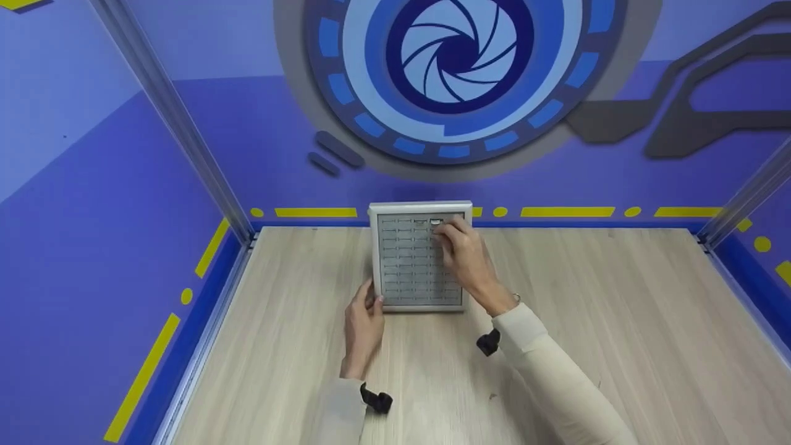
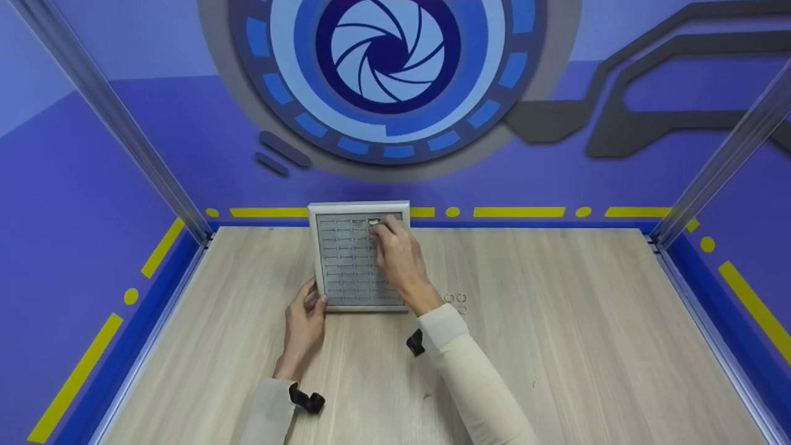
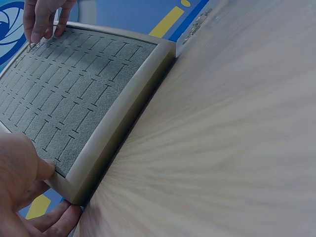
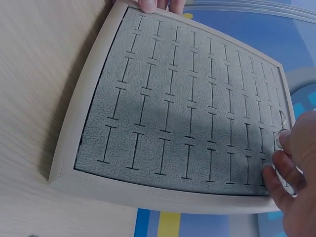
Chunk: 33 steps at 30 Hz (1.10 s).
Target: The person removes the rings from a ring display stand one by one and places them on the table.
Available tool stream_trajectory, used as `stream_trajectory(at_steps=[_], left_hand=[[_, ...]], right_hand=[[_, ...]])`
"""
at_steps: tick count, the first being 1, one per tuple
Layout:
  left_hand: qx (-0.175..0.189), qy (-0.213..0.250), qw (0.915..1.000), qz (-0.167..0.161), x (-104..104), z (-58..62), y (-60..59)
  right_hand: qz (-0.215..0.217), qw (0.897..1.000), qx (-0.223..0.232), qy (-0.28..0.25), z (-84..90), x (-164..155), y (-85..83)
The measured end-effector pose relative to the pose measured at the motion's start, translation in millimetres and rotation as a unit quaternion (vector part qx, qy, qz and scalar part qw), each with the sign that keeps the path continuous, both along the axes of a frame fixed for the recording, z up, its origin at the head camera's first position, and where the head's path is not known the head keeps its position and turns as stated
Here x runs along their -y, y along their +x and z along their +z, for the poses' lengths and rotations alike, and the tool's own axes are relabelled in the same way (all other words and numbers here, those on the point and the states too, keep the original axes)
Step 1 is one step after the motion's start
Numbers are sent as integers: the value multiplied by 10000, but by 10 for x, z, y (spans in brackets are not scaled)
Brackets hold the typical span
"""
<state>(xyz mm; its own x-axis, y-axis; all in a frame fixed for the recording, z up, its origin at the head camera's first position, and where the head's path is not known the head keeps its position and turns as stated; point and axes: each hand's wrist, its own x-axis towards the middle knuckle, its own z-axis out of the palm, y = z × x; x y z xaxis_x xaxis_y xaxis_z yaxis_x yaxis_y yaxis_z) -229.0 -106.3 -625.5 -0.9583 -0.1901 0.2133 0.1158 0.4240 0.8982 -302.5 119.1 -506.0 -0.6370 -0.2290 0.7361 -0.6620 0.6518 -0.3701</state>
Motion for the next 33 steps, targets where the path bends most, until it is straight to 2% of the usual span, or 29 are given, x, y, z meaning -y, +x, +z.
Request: stream_trajectory(at_steps=[8,18,26,33], left_hand=[[140,97,9999,-17,4,-4,1],[-9,82,10000,15,13,-4,10],[110,109,9999,13,25,-2,12],[48,93,9999,32,3,-2,6]], right_hand=[[36,10000,1,-39,-8,-36,44],[140,9997,-144,-114,-26,-117,103],[201,9994,-270,-10,-48,-216,192],[258,9992,-313,-5,-77,-309,276]])
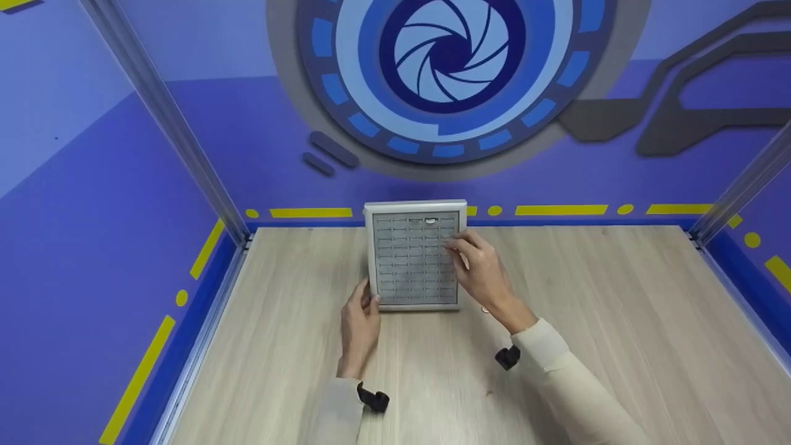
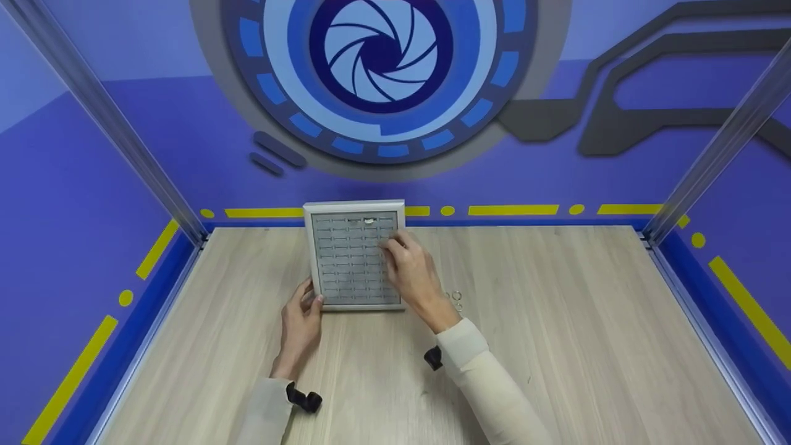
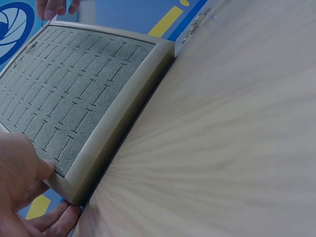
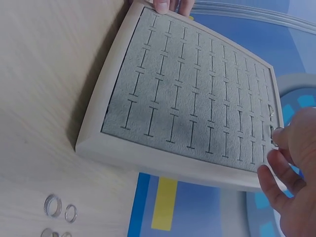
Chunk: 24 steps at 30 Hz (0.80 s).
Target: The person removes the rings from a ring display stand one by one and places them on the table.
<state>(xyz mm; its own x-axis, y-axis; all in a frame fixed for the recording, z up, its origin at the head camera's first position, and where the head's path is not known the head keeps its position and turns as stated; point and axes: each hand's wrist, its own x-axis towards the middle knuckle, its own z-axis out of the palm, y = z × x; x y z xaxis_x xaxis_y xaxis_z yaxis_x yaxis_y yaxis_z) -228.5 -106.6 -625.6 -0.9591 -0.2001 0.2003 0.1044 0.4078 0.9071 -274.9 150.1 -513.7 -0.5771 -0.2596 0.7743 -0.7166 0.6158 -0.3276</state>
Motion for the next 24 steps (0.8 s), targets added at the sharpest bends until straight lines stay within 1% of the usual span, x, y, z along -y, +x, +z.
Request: stream_trajectory(at_steps=[6,15,24], left_hand=[[-85,8,10000,-16,-11,0,-1],[-64,-51,10000,15,-2,4,-6],[-96,4,9999,-52,-9,6,6]], right_hand=[[-36,10000,-92,2,-50,-79,56],[-40,10000,7,7,-174,-211,146],[-282,9990,299,178,-309,-390,281]])
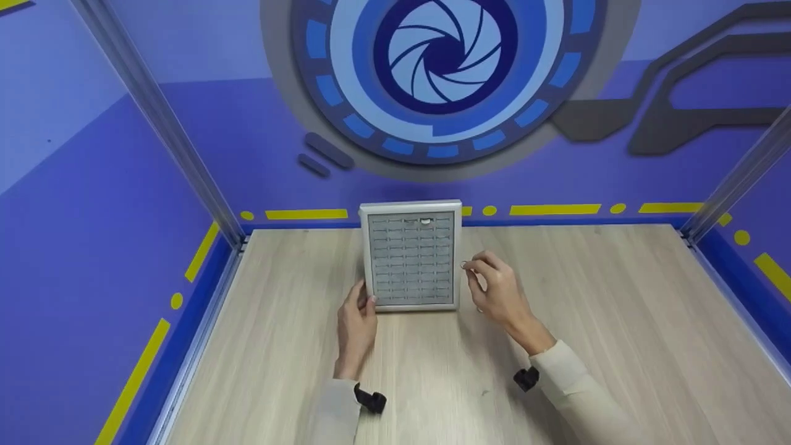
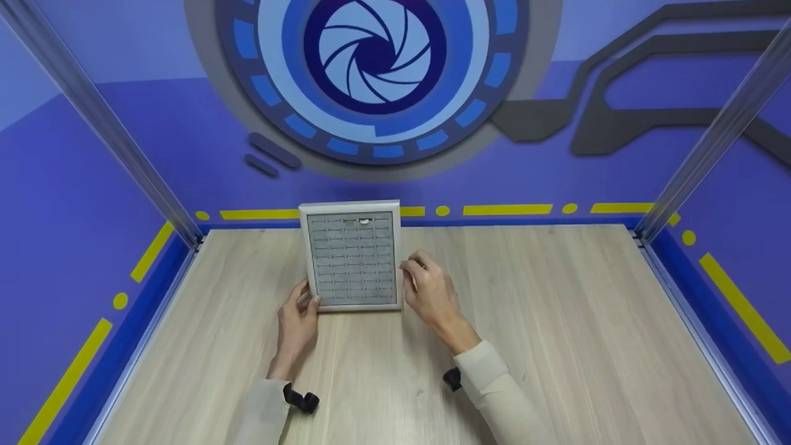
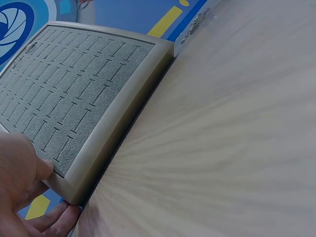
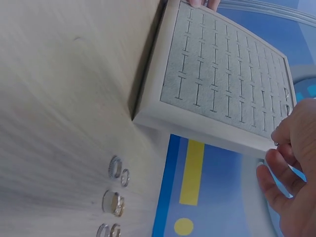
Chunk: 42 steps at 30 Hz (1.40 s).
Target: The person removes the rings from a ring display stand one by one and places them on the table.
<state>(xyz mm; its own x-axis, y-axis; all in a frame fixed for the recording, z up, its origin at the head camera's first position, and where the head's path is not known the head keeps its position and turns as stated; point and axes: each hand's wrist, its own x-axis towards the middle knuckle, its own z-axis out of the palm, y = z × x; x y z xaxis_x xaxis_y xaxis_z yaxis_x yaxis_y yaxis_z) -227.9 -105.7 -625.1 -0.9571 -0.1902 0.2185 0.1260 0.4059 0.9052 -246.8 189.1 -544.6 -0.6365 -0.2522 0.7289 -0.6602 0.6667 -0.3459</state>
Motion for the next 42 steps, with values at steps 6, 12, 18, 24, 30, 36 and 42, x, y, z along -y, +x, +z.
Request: stream_trajectory(at_steps=[6,12,18,24,30,36,42], left_hand=[[67,-94,9999,70,5,-9,1],[186,-64,9998,50,4,-7,-13],[124,-12,9999,-28,-2,-9,-10],[58,2,10000,-35,-10,-1,-5],[3,-12,10000,-23,-23,16,-2],[-30,-20,10000,-14,-16,18,2],[-9,12,10000,-23,-2,3,-5]], right_hand=[[15,10000,38,19,-85,-81,86],[16,10000,-53,52,-181,-160,160],[-25,9999,124,106,-256,-227,242],[-29,9995,250,188,-329,-285,312],[-51,9992,267,282,-412,-334,359],[-124,9977,500,439,-470,-377,387],[-209,9950,809,555,-509,-411,414]])
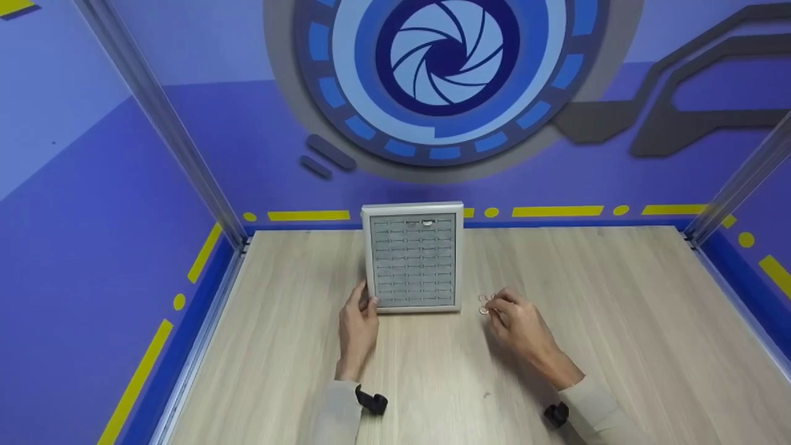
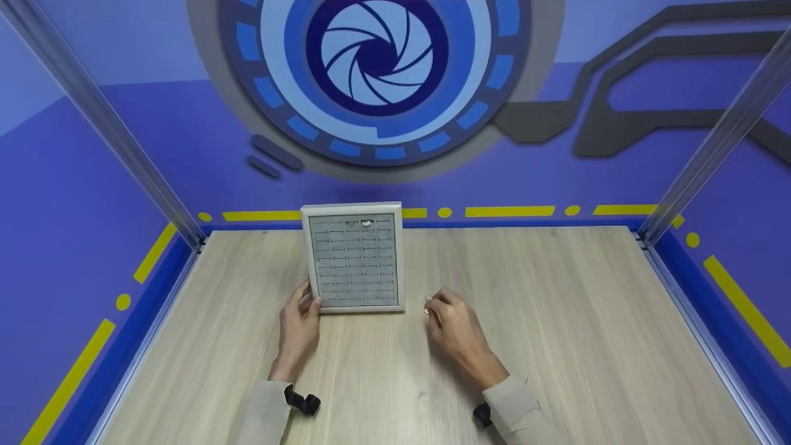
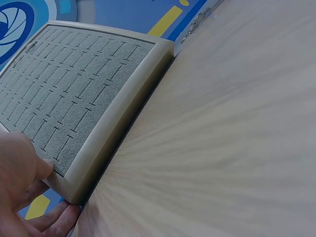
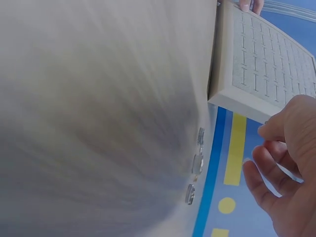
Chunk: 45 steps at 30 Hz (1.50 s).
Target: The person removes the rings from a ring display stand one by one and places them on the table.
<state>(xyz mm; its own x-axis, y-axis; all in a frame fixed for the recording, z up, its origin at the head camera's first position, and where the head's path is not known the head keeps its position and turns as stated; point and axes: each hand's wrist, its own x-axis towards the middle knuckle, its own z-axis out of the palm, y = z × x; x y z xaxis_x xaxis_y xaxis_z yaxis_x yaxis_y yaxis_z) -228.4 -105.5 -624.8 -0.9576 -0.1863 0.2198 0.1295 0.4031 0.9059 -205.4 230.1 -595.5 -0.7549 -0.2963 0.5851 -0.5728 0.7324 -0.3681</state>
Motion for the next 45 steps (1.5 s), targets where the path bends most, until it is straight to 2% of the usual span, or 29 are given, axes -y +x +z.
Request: stream_trajectory(at_steps=[7,24,40,45], left_hand=[[16,-75,10000,47,3,-13,-4],[116,5,9999,34,6,2,-21],[208,12,9998,63,1,-5,-21],[112,-30,9999,95,5,-4,-14]], right_hand=[[-14,9997,-4,263,-83,-27,30],[-235,9958,514,727,-146,-49,24],[8,9922,881,887,-187,-64,12],[103,9919,916,878,-200,-80,2]])
